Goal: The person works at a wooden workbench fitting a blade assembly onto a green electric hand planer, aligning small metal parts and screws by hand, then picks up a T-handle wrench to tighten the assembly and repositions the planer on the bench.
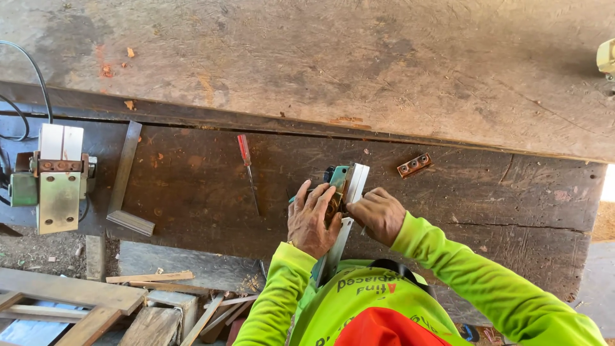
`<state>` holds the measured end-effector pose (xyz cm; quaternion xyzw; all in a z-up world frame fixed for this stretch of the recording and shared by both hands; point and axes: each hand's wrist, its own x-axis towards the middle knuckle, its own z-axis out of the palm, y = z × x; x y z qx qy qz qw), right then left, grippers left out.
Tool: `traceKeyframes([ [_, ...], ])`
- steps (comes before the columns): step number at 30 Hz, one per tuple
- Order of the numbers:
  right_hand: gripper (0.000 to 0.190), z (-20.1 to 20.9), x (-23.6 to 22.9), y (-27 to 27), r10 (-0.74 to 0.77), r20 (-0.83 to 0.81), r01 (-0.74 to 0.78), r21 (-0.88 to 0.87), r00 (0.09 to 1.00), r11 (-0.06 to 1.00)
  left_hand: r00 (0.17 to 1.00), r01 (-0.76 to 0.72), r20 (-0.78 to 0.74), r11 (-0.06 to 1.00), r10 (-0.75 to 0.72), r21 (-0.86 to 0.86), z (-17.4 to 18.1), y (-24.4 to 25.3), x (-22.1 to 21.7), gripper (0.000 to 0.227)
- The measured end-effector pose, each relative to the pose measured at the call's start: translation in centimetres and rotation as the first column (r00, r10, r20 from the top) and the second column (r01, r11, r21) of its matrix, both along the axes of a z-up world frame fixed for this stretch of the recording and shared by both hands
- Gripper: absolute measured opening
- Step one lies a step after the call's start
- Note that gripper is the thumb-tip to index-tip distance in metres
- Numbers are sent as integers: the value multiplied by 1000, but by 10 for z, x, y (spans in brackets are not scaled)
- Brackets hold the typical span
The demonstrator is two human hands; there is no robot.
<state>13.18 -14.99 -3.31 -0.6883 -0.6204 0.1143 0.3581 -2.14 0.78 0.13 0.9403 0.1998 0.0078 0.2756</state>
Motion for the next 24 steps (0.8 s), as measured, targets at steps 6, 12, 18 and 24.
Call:
traceKeyframes([
  [6, 13, -69, -32, -11, -323, -587, 172, -299, 743, 939, 1000, -3, 24, 1000, 4, -3, 0, 0, -1, 65],
  [12, 11, -46, -25, -16, -557, -815, 57, -555, 160, 830, 999, -13, 33, 1000, 14, -8, 2, -1, -5, 63],
  [18, 17, -2, -11, -19, -363, -642, 183, -331, 676, 926, 999, -2, 39, 999, 4, -34, 3, -1, -1, 62],
  [24, 26, 8, -3, -10, -117, -51, 115, -54, 992, 992, 1000, -13, 27, 999, 14, -34, 2, -1, -1, 64],
])
